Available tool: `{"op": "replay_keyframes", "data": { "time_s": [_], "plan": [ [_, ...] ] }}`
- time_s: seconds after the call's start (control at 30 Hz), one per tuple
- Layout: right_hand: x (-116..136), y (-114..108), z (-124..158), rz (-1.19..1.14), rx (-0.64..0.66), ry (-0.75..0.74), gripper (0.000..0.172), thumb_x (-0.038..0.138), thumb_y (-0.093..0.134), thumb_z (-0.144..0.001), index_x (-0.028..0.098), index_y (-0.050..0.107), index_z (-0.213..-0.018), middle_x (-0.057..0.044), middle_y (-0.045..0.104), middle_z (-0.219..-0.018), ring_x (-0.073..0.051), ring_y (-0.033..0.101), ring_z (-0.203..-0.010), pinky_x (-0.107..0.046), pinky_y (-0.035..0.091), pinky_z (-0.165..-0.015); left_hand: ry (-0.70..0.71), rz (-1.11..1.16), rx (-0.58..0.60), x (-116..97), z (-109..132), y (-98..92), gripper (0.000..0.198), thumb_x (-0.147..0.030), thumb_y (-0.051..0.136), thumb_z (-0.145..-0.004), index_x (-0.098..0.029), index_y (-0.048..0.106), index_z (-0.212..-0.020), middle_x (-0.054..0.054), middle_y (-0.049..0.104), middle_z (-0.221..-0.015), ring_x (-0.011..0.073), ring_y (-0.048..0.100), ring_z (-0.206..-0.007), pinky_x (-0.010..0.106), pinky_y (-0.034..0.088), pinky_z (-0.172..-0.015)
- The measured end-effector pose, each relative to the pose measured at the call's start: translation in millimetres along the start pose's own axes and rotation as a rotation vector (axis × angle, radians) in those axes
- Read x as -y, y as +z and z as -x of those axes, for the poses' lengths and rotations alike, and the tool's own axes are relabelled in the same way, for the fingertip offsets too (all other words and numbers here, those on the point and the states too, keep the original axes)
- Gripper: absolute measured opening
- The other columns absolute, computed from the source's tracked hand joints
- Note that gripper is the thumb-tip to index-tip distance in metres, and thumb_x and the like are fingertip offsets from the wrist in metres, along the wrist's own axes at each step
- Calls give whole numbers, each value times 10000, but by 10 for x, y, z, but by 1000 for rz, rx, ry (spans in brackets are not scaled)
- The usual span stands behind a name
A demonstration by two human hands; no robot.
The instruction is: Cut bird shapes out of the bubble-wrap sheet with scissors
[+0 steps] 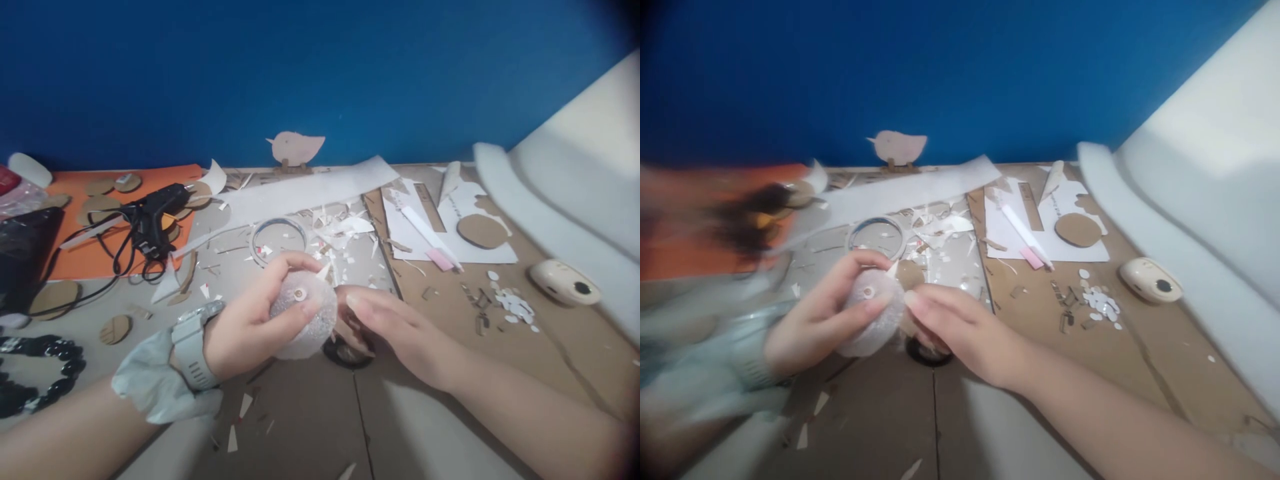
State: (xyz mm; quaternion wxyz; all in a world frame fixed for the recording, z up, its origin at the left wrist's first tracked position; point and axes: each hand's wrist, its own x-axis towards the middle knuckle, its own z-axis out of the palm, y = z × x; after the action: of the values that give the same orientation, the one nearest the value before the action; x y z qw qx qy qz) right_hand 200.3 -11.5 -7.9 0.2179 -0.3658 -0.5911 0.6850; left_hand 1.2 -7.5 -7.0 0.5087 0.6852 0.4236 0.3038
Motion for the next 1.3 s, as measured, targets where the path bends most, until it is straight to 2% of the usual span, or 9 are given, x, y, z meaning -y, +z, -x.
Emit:
{"op": "replay_keyframes", "data": {
  "time_s": [0.13,0.23,0.43,0.57,0.73,0.87,1.0,1.17,1.3],
  "plan": [
    [-5,10,1,-24,-6,47,308,444,458,-859,173,458,-713,54,365,-581,-74,329,-528,-225,259,-491,-38,59,-54,11,5,-2,286,-291,487,-850,-239,394,-1116,-13,517,-823,133,508,-736,249,413,-704],
    [-10,18,2,-17,-33,47,299,428,446,-868,172,471,-716,66,344,-548,-68,313,-505,-215,252,-477,-65,79,-60,-11,1,1,323,-298,504,-838,-228,389,-1132,-24,499,-758,112,480,-637,239,408,-638],
    [7,17,0,44,-65,16,287,367,420,-885,185,420,-663,54,360,-560,-79,341,-524,-215,283,-485,-111,80,-13,-44,-14,2,502,-278,564,-787,-221,328,-1227,-9,517,-796,113,501,-629,232,414,-585],
    [9,9,-5,106,-42,26,294,367,405,-890,183,431,-662,50,369,-569,-75,340,-519,-206,294,-484,-75,68,24,-25,-17,-22,497,-246,558,-784,-221,337,-1229,-13,508,-787,96,476,-588,225,417,-568],
    [15,0,-8,139,-38,11,299,375,400,-895,184,454,-672,53,375,-561,-70,347,-506,-206,301,-489,-115,149,94,-17,-10,-47,492,-240,540,-796,-229,316,-1233,-29,499,-728,87,451,-551,198,388,-513],
    [19,7,-5,172,-71,-9,304,383,394,-897,179,476,-687,47,384,-585,-67,351,-512,-207,303,-487,-144,167,106,-17,-12,-55,494,-245,541,-800,-233,311,-1236,-28,510,-748,89,463,-573,201,393,-539],
    [1,7,2,152,-69,-4,266,369,388,-904,179,500,-755,55,374,-567,-70,341,-504,-219,311,-500,-99,180,82,13,-16,-51,446,-262,532,-828,-233,311,-1214,-19,517,-794,97,492,-638,213,410,-612],
    [-14,18,-1,71,-74,-54,380,476,324,-899,194,380,-651,43,346,-596,-86,334,-548,-240,297,-515,-29,144,50,54,-9,-19,380,-263,485,-862,-230,329,-1207,-14,517,-818,114,512,-716,226,420,-680],
    [-23,42,-12,216,-108,0,336,469,420,-864,190,408,-676,47,367,-602,-81,352,-544,-225,291,-490,33,70,51,66,2,18,397,-232,514,-846,-222,335,-1200,-7,537,-873,116,523,-765,221,420,-723]
  ]
}}
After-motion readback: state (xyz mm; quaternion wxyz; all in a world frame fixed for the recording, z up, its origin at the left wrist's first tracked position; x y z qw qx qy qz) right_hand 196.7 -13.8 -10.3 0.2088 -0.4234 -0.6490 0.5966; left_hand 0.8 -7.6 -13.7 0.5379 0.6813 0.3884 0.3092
